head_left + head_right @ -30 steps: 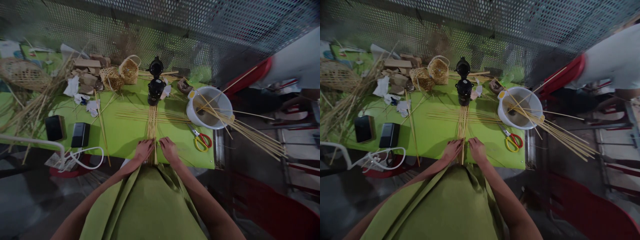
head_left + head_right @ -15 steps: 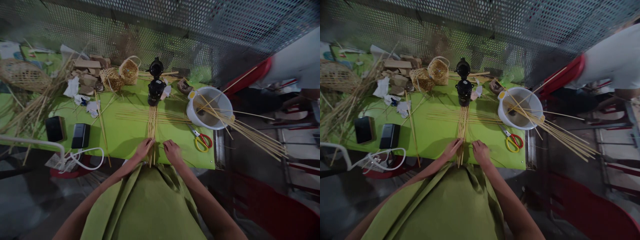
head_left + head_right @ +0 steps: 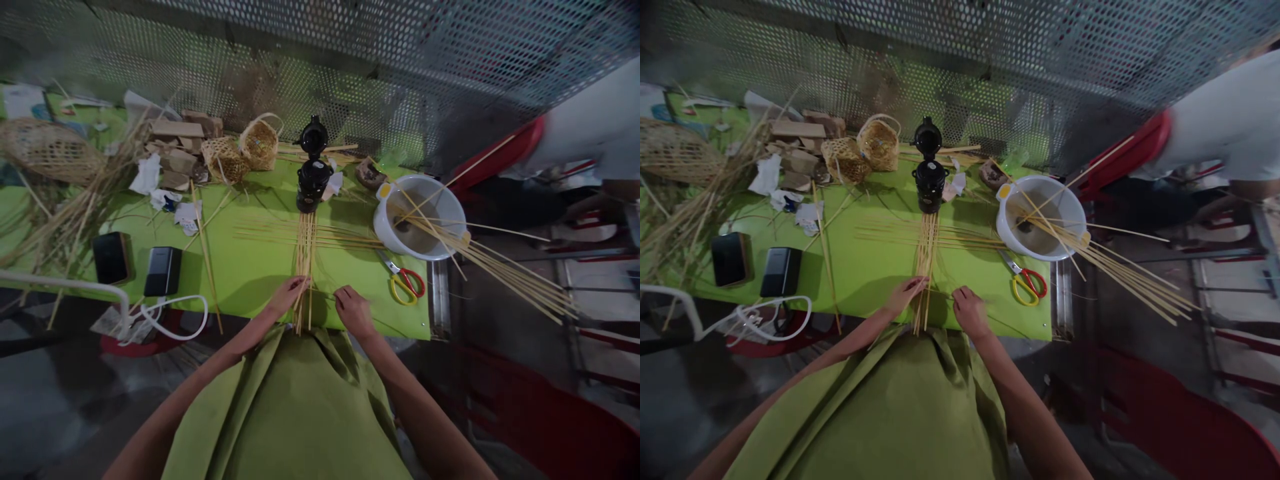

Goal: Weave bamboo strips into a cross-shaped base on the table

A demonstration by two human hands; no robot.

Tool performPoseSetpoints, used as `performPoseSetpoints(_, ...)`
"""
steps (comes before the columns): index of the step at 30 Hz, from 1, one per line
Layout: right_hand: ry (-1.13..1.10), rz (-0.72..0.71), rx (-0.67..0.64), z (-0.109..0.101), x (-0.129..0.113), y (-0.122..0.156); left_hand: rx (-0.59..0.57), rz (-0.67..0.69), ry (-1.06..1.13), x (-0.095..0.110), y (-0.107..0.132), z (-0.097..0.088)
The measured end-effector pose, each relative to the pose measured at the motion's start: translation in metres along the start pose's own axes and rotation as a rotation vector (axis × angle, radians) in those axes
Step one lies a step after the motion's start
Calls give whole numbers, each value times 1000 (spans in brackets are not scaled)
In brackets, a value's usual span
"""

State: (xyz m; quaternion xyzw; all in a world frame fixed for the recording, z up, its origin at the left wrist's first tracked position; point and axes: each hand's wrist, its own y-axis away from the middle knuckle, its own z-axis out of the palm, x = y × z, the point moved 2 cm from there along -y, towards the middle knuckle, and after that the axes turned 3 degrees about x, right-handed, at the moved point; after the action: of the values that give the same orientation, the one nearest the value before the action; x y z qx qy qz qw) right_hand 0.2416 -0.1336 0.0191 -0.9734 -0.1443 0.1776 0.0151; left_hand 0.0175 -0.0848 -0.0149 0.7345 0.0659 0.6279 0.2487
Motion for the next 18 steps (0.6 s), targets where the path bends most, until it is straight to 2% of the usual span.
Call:
performPoseSetpoints(3, 15, 0, 9, 2, -6, -7, 12, 6, -117, 4, 3, -1)
performPoseSetpoints(7, 35, -10, -40, 4, -15, -22, 96, -19, -171, 6, 5, -9)
performPoseSetpoints(15, 97, -4, -144, 5, -29, -36, 125, -129, 210, -3, -6, -15)
performPoseSetpoints(18, 109, -1, -156, 9, -36, -39, 139, -117, 228, -4, -7, -14)
